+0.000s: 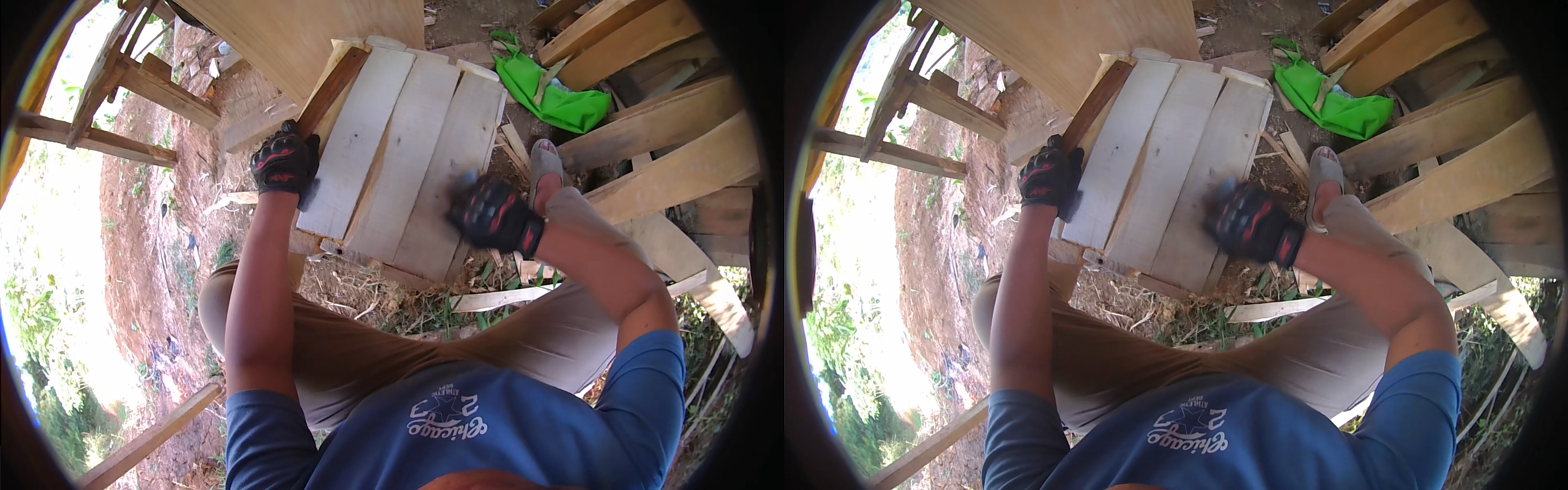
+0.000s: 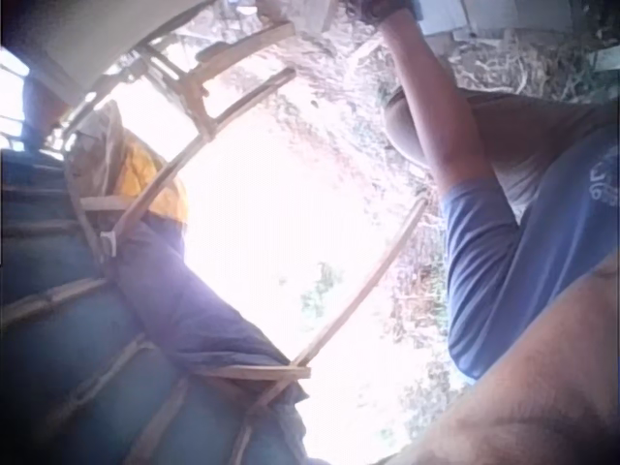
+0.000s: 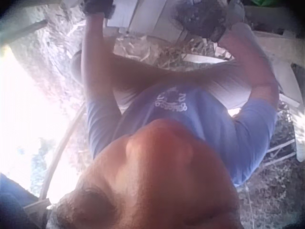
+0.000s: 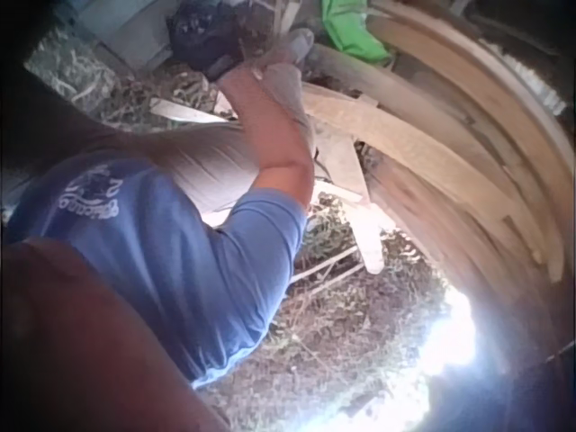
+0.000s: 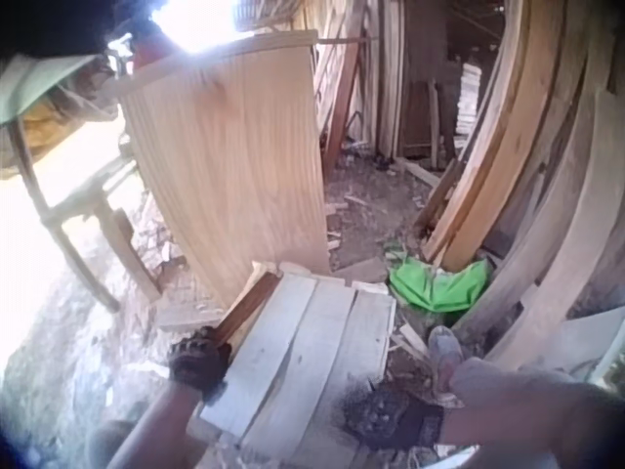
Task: The person rubs a piece of sandpaper against the edges of wooden slats on a structure. They also use a hammer-like tool to shift the slats into position.
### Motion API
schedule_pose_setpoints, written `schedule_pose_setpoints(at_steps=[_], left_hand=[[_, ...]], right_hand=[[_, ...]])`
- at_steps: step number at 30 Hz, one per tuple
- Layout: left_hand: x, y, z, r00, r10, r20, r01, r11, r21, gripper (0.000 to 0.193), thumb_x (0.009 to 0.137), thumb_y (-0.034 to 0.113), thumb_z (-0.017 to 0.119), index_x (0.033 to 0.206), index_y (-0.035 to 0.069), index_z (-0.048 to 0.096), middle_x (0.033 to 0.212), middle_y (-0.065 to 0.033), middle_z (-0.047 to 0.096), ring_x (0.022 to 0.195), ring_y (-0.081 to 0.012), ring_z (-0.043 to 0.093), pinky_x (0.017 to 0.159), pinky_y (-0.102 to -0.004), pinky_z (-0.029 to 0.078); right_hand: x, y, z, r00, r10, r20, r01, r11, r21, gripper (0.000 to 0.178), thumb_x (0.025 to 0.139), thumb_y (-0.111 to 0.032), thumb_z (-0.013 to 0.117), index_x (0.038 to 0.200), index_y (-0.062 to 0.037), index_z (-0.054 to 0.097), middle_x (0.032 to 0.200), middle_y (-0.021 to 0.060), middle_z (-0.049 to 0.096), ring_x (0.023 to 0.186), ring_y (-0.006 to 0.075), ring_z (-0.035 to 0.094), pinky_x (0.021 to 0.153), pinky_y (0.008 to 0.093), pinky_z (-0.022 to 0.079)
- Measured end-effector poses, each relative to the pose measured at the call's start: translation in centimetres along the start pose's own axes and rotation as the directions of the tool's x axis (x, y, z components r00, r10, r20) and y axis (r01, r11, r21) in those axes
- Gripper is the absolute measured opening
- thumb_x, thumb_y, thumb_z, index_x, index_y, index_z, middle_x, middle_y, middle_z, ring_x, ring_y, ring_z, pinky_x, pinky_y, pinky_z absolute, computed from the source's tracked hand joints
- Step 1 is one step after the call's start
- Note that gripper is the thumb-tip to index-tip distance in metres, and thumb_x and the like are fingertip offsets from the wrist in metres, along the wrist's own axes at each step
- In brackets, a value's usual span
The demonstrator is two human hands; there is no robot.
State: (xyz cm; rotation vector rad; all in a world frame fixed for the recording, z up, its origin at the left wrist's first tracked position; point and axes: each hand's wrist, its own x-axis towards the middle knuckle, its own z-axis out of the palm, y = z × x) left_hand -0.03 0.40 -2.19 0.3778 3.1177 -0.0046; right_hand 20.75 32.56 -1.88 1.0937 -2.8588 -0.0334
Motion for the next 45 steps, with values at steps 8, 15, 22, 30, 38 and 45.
schedule_pose_setpoints(at_steps=[8, 15, 22, 30, 38, 45], left_hand=[[0.0, 0.6, -0.8, 1.000, -0.002, 0.031, 0.001, 1.000, 0.015, 0.055, 0.101, 0.050, 0.060, 0.132, 0.005, 0.062, 0.114, -0.0229, 0.076, 0.105, -0.0414, 0.074, 0.093, -0.0528, 0.058], [-0.3, 0.5, -0.9, 0.999, -0.022, 0.037, 0.022, 1.000, 0.005, 0.056, 0.100, 0.051, 0.060, 0.132, 0.004, 0.061, 0.116, -0.0230, 0.075, 0.106, -0.0417, 0.073, 0.093, -0.0527, 0.058], [-0.1, 0.5, -0.8, 0.999, -0.008, 0.035, 0.009, 1.000, -0.010, 0.057, 0.100, 0.051, 0.060, 0.133, 0.005, 0.061, 0.117, -0.0225, 0.075, 0.110, -0.0408, 0.073, 0.096, -0.0525, 0.057], [0.1, 0.0, -0.5, 0.997, -0.043, 0.060, 0.042, 0.999, 0.026, 0.058, 0.101, 0.051, 0.059, 0.135, 0.005, 0.060, 0.115, -0.0228, 0.076, 0.107, -0.0409, 0.074, 0.094, -0.0531, 0.057], [0.0, 0.1, -0.6, 0.999, -0.025, 0.047, 0.024, 0.999, 0.022, 0.057, 0.101, 0.051, 0.058, 0.135, 0.005, 0.060, 0.115, -0.0230, 0.076, 0.104, -0.0419, 0.074, 0.093, -0.0534, 0.058], [0.0, 0.7, -0.8, 0.999, -0.018, 0.033, 0.018, 1.000, 0.006, 0.057, 0.101, 0.051, 0.059, 0.134, 0.005, 0.060, 0.117, -0.0230, 0.075, 0.105, -0.0420, 0.074, 0.094, -0.0535, 0.058]], right_hand=[[-0.3, 2.1, 1.0, 0.999, 0.039, -0.012, -0.040, 0.996, -0.086, 0.011, 0.087, -0.021, 0.064, 0.085, -0.0108, 0.066, 0.068, 0.0069, 0.063, 0.065, 0.0278, 0.066, 0.064, 0.0451, 0.053], [-1.3, -6.1, 3.8, 0.995, 0.071, -0.067, -0.033, 0.893, 0.448, 0.015, 0.086, -0.023, 0.063, 0.081, -0.0097, 0.066, 0.072, 0.0106, 0.065, 0.068, 0.0293, 0.066, 0.066, 0.0443, 0.052], [0.0, 2.3, 0.0, 0.981, 0.192, 0.014, -0.192, 0.981, -0.043, 0.020, 0.092, -0.025, 0.066, 0.073, -0.0158, 0.065, 0.072, 0.0076, 0.066, 0.066, 0.0273, 0.066, 0.066, 0.0445, 0.052], [0.6, -3.3, -0.4, 0.988, -0.054, -0.146, 0.074, 0.989, 0.131, 0.026, 0.096, -0.027, 0.064, 0.074, -0.0134, 0.066, 0.059, 0.0049, 0.060, 0.060, 0.0267, 0.065, 0.059, 0.0444, 0.051], [-2.8, -7.8, 7.3, 0.982, 0.035, -0.185, 0.018, 0.961, 0.277, 0.023, 0.097, -0.025, 0.063, 0.080, -0.0112, 0.068, 0.067, 0.0086, 0.063, 0.063, 0.0259, 0.065, 0.063, 0.0435, 0.052], [0.2, 1.0, -0.3, 0.978, 0.209, -0.010, -0.208, 0.978, 0.011, 0.015, 0.093, -0.022, 0.064, 0.082, -0.0130, 0.071, 0.070, 0.0075, 0.065, 0.068, 0.0290, 0.067, 0.066, 0.0460, 0.054]])
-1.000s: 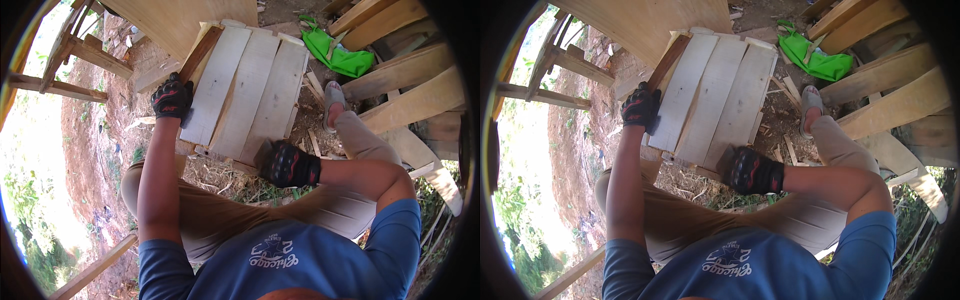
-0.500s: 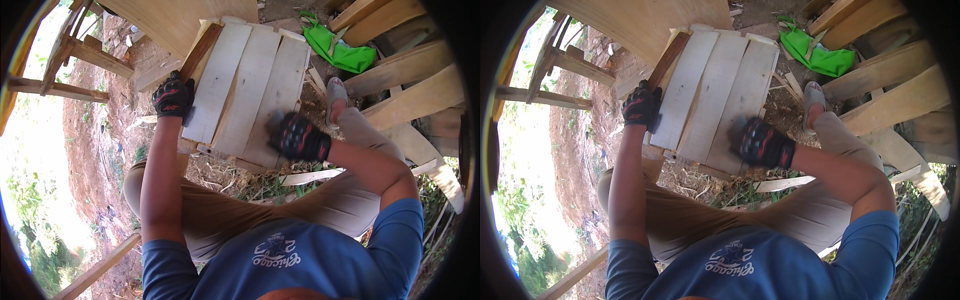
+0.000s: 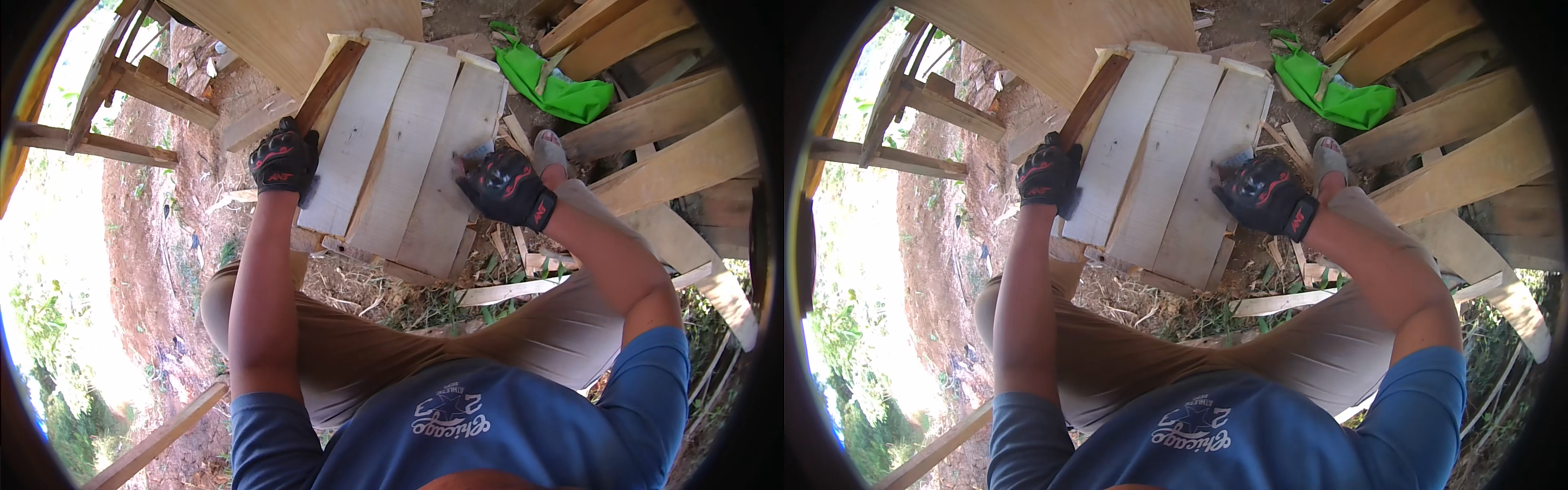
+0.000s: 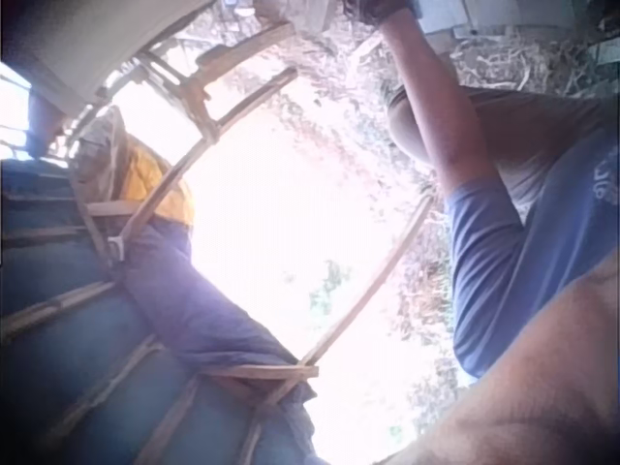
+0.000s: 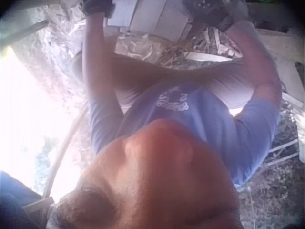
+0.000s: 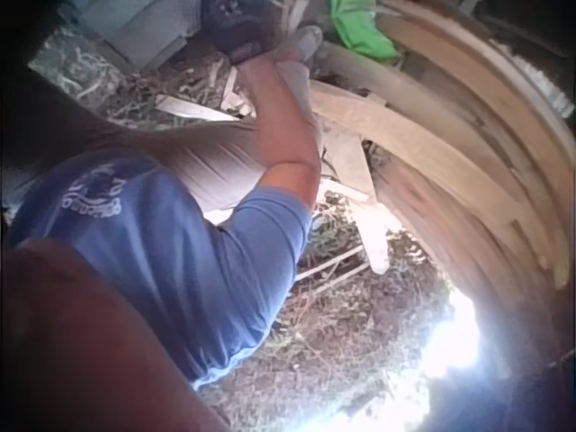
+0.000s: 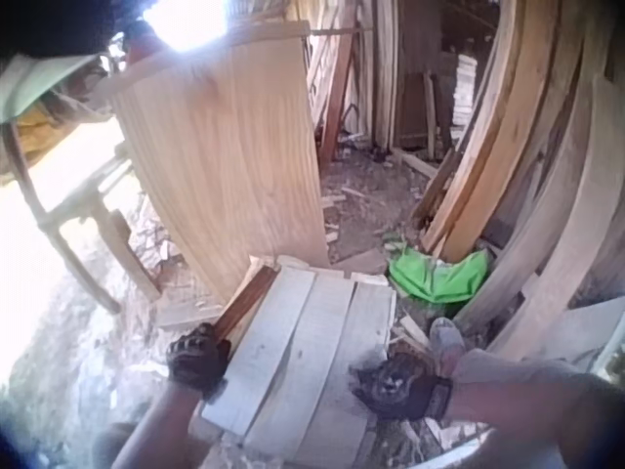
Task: The person rubs a piece of sandpaper against the edges of wooden slats on a structure. They also use a hammer-like tool to shift the slats into position.
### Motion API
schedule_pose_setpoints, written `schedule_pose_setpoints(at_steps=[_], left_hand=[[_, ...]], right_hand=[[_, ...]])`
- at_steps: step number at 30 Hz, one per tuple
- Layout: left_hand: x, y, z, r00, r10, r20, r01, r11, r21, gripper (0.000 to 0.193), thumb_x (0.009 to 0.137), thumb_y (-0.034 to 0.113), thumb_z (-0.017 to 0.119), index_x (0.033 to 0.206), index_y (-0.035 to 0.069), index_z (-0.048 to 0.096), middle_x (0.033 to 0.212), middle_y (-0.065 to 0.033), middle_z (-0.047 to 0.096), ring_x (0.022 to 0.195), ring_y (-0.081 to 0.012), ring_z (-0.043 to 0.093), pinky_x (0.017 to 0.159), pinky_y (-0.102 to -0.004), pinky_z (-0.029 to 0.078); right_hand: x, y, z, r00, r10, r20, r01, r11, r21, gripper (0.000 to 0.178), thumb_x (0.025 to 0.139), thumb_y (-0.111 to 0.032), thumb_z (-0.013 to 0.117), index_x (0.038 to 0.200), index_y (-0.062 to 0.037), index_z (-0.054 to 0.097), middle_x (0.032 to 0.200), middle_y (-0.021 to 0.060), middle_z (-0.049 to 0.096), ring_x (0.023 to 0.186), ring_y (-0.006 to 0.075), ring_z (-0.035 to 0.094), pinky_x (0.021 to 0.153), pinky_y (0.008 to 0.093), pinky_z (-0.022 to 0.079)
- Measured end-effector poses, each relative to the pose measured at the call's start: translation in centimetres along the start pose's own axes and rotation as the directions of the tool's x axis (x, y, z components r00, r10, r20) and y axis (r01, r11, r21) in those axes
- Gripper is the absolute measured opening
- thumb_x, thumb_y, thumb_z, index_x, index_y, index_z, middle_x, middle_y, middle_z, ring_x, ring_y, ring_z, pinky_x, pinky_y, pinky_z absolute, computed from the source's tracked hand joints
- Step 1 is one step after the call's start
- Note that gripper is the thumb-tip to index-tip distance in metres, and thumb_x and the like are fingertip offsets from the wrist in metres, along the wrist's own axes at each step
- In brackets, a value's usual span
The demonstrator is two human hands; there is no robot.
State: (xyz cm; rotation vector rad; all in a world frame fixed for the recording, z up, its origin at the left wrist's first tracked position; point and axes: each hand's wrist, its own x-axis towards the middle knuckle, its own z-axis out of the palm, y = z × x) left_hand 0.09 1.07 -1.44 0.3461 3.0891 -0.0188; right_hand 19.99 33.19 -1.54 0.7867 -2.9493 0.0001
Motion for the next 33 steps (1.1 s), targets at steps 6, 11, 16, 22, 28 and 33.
schedule_pose_setpoints(at_steps=[6, 11, 16, 22, 28, 33], left_hand=[[-0.1, -0.6, 0.2, 0.999, -0.008, 0.040, 0.007, 1.000, 0.023, 0.055, 0.101, 0.051, 0.059, 0.133, 0.006, 0.061, 0.116, -0.0232, 0.075, 0.104, -0.0418, 0.074, 0.093, -0.0537, 0.058], [-0.1, -0.4, 0.4, 0.999, 0.024, -0.023, -0.025, 1.000, -0.011, 0.054, 0.100, 0.050, 0.060, 0.131, 0.005, 0.063, 0.114, -0.0235, 0.076, 0.103, -0.0417, 0.074, 0.093, -0.0533, 0.058], [0.1, -0.6, 0.8, 1.000, 0.010, -0.020, -0.010, 1.000, -0.010, 0.055, 0.099, 0.050, 0.061, 0.131, 0.004, 0.063, 0.113, -0.0236, 0.076, 0.104, -0.0418, 0.074, 0.093, -0.0540, 0.057], [-0.5, -0.8, 0.3, 1.000, -0.006, -0.014, 0.006, 1.000, -0.022, 0.055, 0.099, 0.050, 0.062, 0.131, 0.004, 0.063, 0.115, -0.0244, 0.075, 0.106, -0.0422, 0.073, 0.093, -0.0549, 0.057], [-0.1, -0.5, 0.5, 1.000, -0.004, -0.027, 0.003, 0.999, -0.033, 0.054, 0.099, 0.049, 0.062, 0.129, 0.005, 0.064, 0.117, -0.0249, 0.075, 0.106, -0.0428, 0.073, 0.094, -0.0544, 0.057], [-0.2, 0.1, -0.7, 0.998, -0.003, 0.066, 0.005, 1.000, -0.028, 0.057, 0.103, 0.049, 0.056, 0.139, 0.005, 0.058, 0.123, -0.0246, 0.073, 0.114, -0.0431, 0.070, 0.099, -0.0545, 0.055]], right_hand=[[-2.6, -7.6, 2.2, 0.963, -0.265, 0.046, 0.265, 0.964, 0.021, 0.027, 0.099, -0.021, 0.059, 0.074, -0.0152, 0.067, 0.068, 0.0059, 0.066, 0.063, 0.0280, 0.065, 0.065, 0.0437, 0.052], [-0.4, 0.5, 0.5, 0.994, -0.106, -0.005, 0.105, 0.988, -0.112, 0.023, 0.101, -0.025, 0.057, 0.082, -0.0160, 0.068, 0.065, 0.0075, 0.063, 0.060, 0.0282, 0.064, 0.060, 0.0455, 0.052], [-0.7, -2.7, 0.8, 0.970, -0.229, 0.075, 0.230, 0.973, 0.000, 0.016, 0.092, -0.025, 0.062, 0.084, -0.0120, 0.067, 0.066, 0.0089, 0.064, 0.062, 0.0281, 0.066, 0.060, 0.0459, 0.053], [0.9, -2.5, -1.8, 0.925, -0.240, 0.294, 0.269, 0.961, -0.060, 0.021, 0.096, -0.026, 0.061, 0.088, -0.0085, 0.070, 0.073, 0.0094, 0.068, 0.070, 0.0315, 0.069, 0.069, 0.0484, 0.056], [2.6, 5.0, 1.6, 0.983, 0.053, -0.177, -0.049, 0.998, 0.026, 0.021, 0.096, -0.024, 0.061, 0.081, -0.0109, 0.067, 0.073, 0.0110, 0.067, 0.067, 0.0345, 0.068, 0.063, 0.0498, 0.054], [3.2, -3.2, 0.9, 0.959, -0.283, 0.007, 0.282, 0.958, 0.041, 0.008, 0.082, -0.020, 0.063, 0.082, -0.0127, 0.067, 0.071, 0.0101, 0.069, 0.065, 0.0277, 0.069, 0.065, 0.0457, 0.056]])
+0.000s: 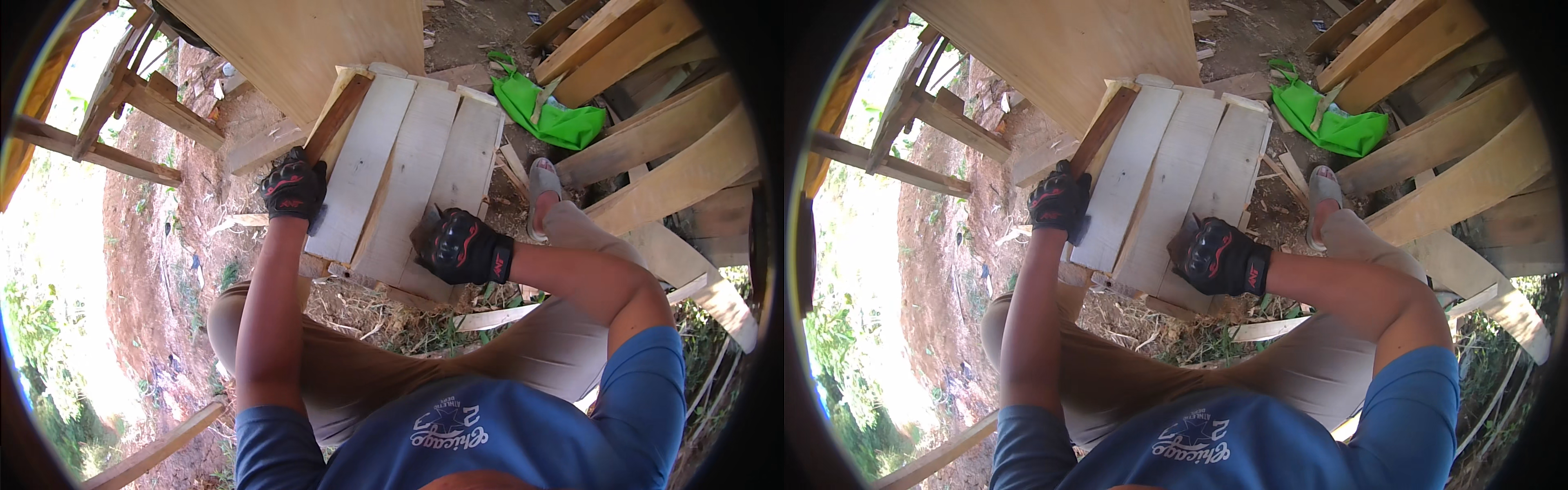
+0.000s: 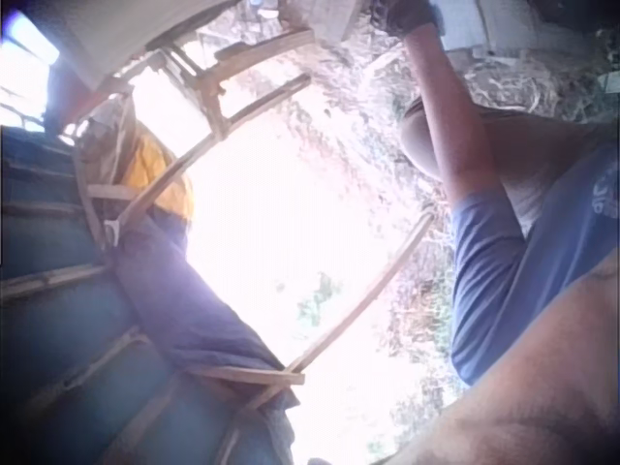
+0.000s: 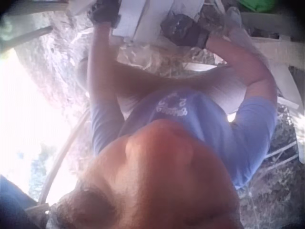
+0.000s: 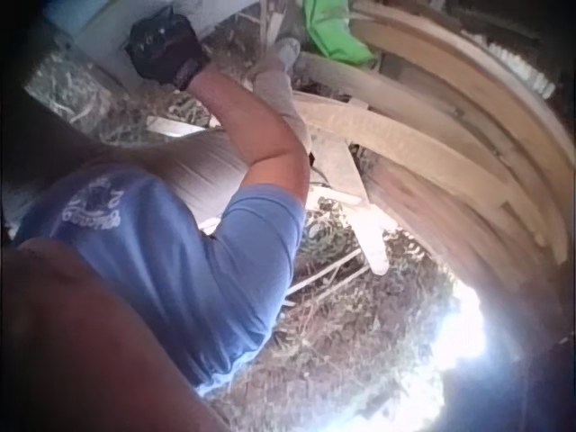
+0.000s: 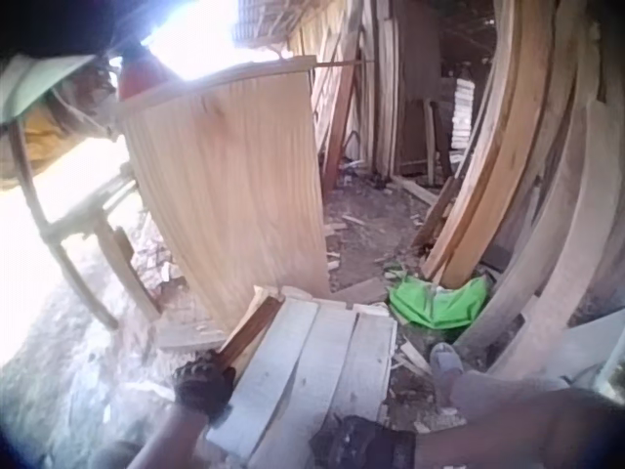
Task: The person rubs a piece of sandpaper against the edges of wooden slats on a structure. They also use a hammer-like tool to shift the slats into position.
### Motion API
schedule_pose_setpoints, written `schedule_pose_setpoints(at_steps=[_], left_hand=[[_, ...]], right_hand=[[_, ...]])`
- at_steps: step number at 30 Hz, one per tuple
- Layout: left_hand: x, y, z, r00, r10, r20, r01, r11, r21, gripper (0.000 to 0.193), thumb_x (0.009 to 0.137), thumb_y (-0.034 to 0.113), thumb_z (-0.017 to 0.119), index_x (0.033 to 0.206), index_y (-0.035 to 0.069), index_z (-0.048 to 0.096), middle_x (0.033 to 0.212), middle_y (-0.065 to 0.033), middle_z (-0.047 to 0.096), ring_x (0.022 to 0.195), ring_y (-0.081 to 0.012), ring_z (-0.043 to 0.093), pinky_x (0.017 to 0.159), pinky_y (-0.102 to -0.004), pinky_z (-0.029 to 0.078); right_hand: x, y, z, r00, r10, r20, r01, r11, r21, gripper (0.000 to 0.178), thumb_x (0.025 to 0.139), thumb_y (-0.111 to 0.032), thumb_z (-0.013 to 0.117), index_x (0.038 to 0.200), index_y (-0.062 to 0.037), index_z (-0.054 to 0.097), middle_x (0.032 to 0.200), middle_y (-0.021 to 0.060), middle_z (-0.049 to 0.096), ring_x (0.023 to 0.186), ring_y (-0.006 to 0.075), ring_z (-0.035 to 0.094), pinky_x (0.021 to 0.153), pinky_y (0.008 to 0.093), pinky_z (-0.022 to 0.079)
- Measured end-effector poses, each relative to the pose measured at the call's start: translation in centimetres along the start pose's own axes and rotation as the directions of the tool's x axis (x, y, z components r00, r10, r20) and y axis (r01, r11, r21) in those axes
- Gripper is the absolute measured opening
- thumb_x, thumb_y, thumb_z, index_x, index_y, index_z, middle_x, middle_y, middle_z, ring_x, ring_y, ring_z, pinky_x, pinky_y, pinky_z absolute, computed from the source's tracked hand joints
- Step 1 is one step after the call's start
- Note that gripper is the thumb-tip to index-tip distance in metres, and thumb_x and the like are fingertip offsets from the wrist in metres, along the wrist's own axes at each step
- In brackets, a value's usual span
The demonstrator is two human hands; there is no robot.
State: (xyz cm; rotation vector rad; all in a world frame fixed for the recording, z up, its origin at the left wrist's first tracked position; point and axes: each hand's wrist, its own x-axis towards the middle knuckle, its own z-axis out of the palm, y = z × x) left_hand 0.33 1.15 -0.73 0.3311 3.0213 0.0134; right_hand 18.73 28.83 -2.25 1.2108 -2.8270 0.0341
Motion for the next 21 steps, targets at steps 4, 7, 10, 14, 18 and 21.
schedule_pose_setpoints(at_steps=[4, 7, 10, 14, 18, 21], left_hand=[[-0.2, -0.9, 0.2, 0.999, 0.009, -0.039, -0.010, 1.000, -0.028, 0.059, 0.101, 0.051, 0.058, 0.137, 0.004, 0.060, 0.120, -0.0247, 0.074, 0.111, -0.0429, 0.071, 0.097, -0.0542, 0.055], [0.2, -0.5, 1.3, 0.972, 0.052, -0.231, -0.065, 0.997, -0.050, 0.048, 0.096, 0.048, 0.066, 0.119, 0.006, 0.070, 0.102, -0.0211, 0.078, 0.096, -0.0406, 0.076, 0.091, -0.0537, 0.058], [0.3, -1.1, 1.5, 0.984, 0.042, -0.175, -0.050, 0.998, -0.039, 0.048, 0.095, 0.049, 0.066, 0.117, 0.006, 0.072, 0.101, -0.0211, 0.078, 0.096, -0.0405, 0.076, 0.091, -0.0536, 0.058], [0.7, -1.1, -0.5, 0.998, 0.039, 0.058, -0.035, 0.997, -0.065, 0.063, 0.101, 0.052, 0.057, 0.141, 0.003, 0.058, 0.123, -0.0260, 0.073, 0.115, -0.0433, 0.070, 0.100, -0.0534, 0.055], [0.4, -2.0, 0.2, 0.998, 0.039, -0.045, -0.042, 0.997, -0.067, 0.054, 0.098, 0.051, 0.061, 0.127, 0.006, 0.067, 0.114, -0.0225, 0.076, 0.107, -0.0410, 0.073, 0.096, -0.0526, 0.057], [0.9, -1.4, 1.0, 0.993, 0.037, -0.108, -0.045, 0.996, -0.074, 0.051, 0.097, 0.051, 0.063, 0.123, 0.008, 0.069, 0.112, -0.0206, 0.077, 0.105, -0.0392, 0.074, 0.093, -0.0522, 0.057]], right_hand=[[1.1, 6.2, 0.1, 0.985, 0.139, -0.102, -0.141, 0.990, -0.021, 0.014, 0.090, -0.022, 0.061, 0.092, -0.0122, 0.070, 0.077, 0.0114, 0.072, 0.067, 0.0314, 0.071, 0.066, 0.0501, 0.056], [0.3, 10.5, 0.9, 0.888, 0.449, -0.099, -0.444, 0.893, 0.070, 0.017, 0.096, -0.024, 0.059, 0.091, -0.0126, 0.071, 0.084, 0.0123, 0.072, 0.071, 0.0337, 0.071, 0.066, 0.0530, 0.056], [2.0, 5.7, 0.4, 0.986, 0.131, -0.101, -0.128, 0.991, 0.039, 0.015, 0.094, -0.024, 0.061, 0.089, -0.0126, 0.070, 0.076, 0.0112, 0.069, 0.069, 0.0326, 0.070, 0.069, 0.0490, 0.057], [2.8, -2.1, 0.1, 0.988, -0.083, -0.130, 0.102, 0.984, 0.148, 0.010, 0.086, -0.021, 0.064, 0.086, -0.0122, 0.069, 0.078, 0.0113, 0.069, 0.074, 0.0302, 0.070, 0.071, 0.0476, 0.057], [3.6, 5.6, 0.8, 0.992, 0.033, -0.119, -0.022, 0.995, 0.092, 0.011, 0.087, -0.019, 0.062, 0.091, -0.0120, 0.069, 0.086, 0.0118, 0.072, 0.074, 0.0328, 0.071, 0.070, 0.0488, 0.057], [-0.3, 14.5, 1.8, 0.937, 0.334, -0.104, -0.348, 0.916, -0.200, 0.016, 0.095, -0.019, 0.056, 0.097, -0.0106, 0.070, 0.089, 0.0138, 0.073, 0.076, 0.0365, 0.072, 0.068, 0.0510, 0.056]])
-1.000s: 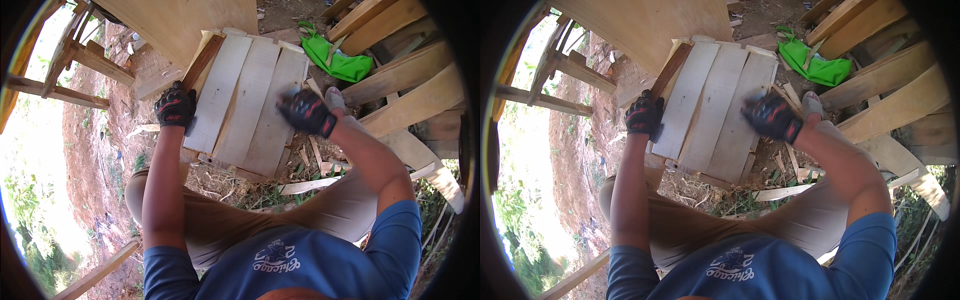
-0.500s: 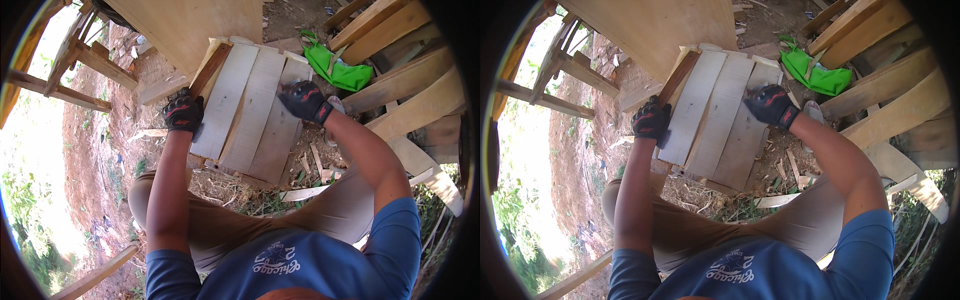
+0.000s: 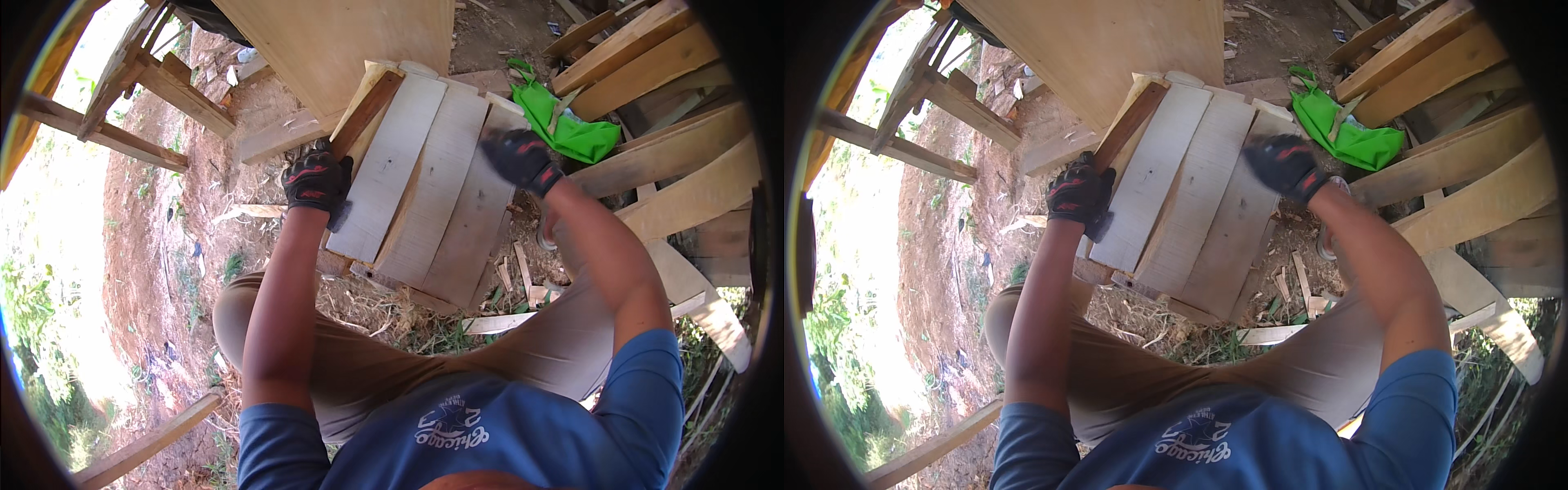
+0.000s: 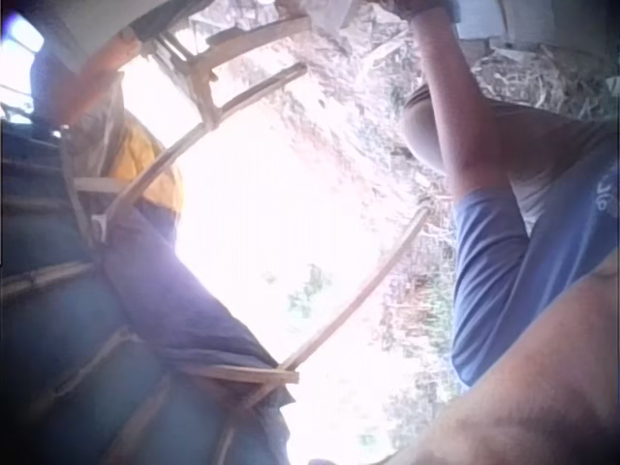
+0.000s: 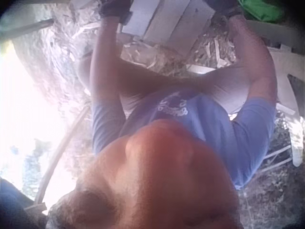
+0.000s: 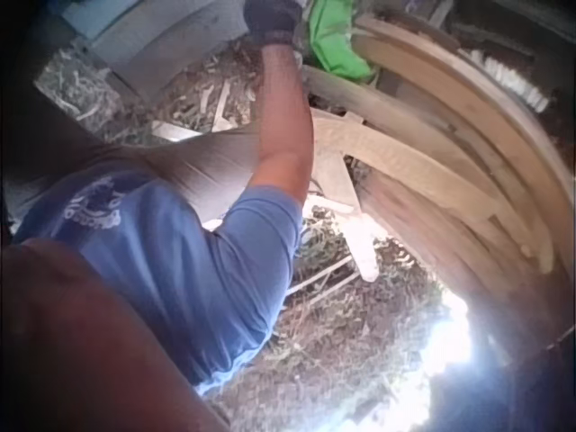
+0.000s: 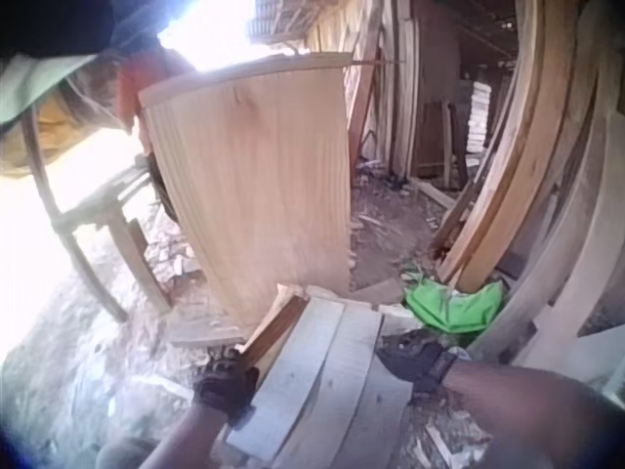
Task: The person rubs a piece of sandpaper against the edges of wooden slats on a structure. They also use a hammer-like tool to shift the slats into position.
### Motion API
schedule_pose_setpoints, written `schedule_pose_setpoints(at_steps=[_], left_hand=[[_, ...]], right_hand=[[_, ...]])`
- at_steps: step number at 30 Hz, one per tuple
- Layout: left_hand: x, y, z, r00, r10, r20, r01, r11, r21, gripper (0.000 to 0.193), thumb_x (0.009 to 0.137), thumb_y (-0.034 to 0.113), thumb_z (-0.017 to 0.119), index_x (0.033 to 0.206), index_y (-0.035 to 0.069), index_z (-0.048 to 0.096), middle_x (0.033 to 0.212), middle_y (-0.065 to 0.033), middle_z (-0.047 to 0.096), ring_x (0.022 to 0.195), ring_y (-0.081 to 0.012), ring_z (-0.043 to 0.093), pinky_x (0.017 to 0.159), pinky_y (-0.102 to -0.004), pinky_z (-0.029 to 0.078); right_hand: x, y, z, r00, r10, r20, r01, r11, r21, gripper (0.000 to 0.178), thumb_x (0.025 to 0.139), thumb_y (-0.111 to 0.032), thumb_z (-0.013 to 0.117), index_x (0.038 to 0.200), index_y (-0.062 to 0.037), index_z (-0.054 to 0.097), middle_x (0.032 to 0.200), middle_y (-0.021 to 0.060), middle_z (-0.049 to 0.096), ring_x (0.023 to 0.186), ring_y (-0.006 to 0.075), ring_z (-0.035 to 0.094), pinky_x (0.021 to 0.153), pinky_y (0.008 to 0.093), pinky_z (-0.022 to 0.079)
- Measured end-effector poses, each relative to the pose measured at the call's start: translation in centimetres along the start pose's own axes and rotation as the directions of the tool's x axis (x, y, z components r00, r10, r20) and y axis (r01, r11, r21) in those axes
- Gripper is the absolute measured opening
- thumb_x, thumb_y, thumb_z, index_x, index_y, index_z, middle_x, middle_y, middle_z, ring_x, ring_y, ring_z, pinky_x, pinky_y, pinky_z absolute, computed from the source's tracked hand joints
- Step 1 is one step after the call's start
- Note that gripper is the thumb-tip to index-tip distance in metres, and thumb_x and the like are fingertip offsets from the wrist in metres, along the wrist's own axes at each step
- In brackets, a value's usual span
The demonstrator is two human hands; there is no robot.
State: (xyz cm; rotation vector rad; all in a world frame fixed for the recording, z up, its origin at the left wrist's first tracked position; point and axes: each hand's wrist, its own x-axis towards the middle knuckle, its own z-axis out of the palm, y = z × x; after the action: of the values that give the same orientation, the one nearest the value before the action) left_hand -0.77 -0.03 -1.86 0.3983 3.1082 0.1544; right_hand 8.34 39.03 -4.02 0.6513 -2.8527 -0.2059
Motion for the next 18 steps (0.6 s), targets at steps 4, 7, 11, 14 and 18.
schedule_pose_setpoints(at_steps=[4, 7, 11, 14, 18], left_hand=[[0.0, -0.3, 0.2, 0.999, 0.004, 0.039, -0.005, 1.000, 0.025, 0.053, 0.097, 0.052, 0.063, 0.128, 0.008, 0.066, 0.114, -0.0208, 0.076, 0.106, -0.0386, 0.074, 0.093, -0.0523, 0.057], [-0.2, -0.8, 0.3, 1.000, -0.006, 0.029, 0.005, 0.999, 0.037, 0.052, 0.097, 0.051, 0.063, 0.127, 0.009, 0.067, 0.114, -0.0203, 0.076, 0.106, -0.0386, 0.074, 0.093, -0.0524, 0.057], [-0.5, 0.2, -1.8, 0.976, -0.054, 0.209, 0.048, 0.998, 0.035, 0.062, 0.102, 0.052, 0.055, 0.142, 0.005, 0.058, 0.129, -0.0240, 0.071, 0.122, -0.0411, 0.068, 0.105, -0.0529, 0.052], [1.1, 2.0, -0.9, 0.980, -0.021, 0.197, 0.028, 0.999, -0.034, 0.059, 0.102, 0.051, 0.057, 0.140, 0.006, 0.060, 0.130, -0.0225, 0.071, 0.122, -0.0402, 0.068, 0.106, -0.0529, 0.051], [0.5, 1.0, -0.5, 0.993, -0.047, 0.108, 0.052, 0.998, -0.047, 0.055, 0.099, 0.050, 0.061, 0.134, 0.008, 0.064, 0.125, -0.0206, 0.073, 0.118, -0.0404, 0.069, 0.101, -0.0531, 0.054]], right_hand=[[-2.1, 8.3, 2.0, 0.917, 0.397, -0.047, -0.395, 0.917, 0.046, 0.023, 0.102, -0.020, 0.051, 0.099, -0.0078, 0.070, 0.090, 0.0197, 0.074, 0.080, 0.0415, 0.072, 0.071, 0.0547, 0.055], [-3.2, 11.6, 4.9, 0.822, 0.569, 0.013, -0.569, 0.822, -0.007, 0.026, 0.102, -0.023, 0.051, 0.100, -0.0065, 0.070, 0.092, 0.0220, 0.075, 0.081, 0.0431, 0.072, 0.074, 0.0571, 0.054], [-3.5, 15.4, 10.0, 0.780, 0.622, 0.076, -0.613, 0.782, -0.109, 0.033, 0.105, -0.031, 0.049, 0.097, -0.0066, 0.070, 0.089, 0.0194, 0.076, 0.082, 0.0412, 0.073, 0.075, 0.0550, 0.055], [-3.7, 22.0, 11.1, 0.692, 0.702, 0.168, -0.721, 0.686, 0.097, 0.030, 0.102, -0.035, 0.056, 0.095, -0.0095, 0.071, 0.085, 0.0173, 0.076, 0.075, 0.0377, 0.072, 0.072, 0.0504, 0.055], [2.5, 17.0, 14.2, 0.394, 0.666, 0.633, -0.736, -0.183, 0.652, 0.031, 0.106, -0.035, 0.055, 0.106, -0.0115, 0.075, 0.094, 0.0062, 0.077, 0.082, 0.0213, 0.071, 0.076, 0.0394, 0.055]])
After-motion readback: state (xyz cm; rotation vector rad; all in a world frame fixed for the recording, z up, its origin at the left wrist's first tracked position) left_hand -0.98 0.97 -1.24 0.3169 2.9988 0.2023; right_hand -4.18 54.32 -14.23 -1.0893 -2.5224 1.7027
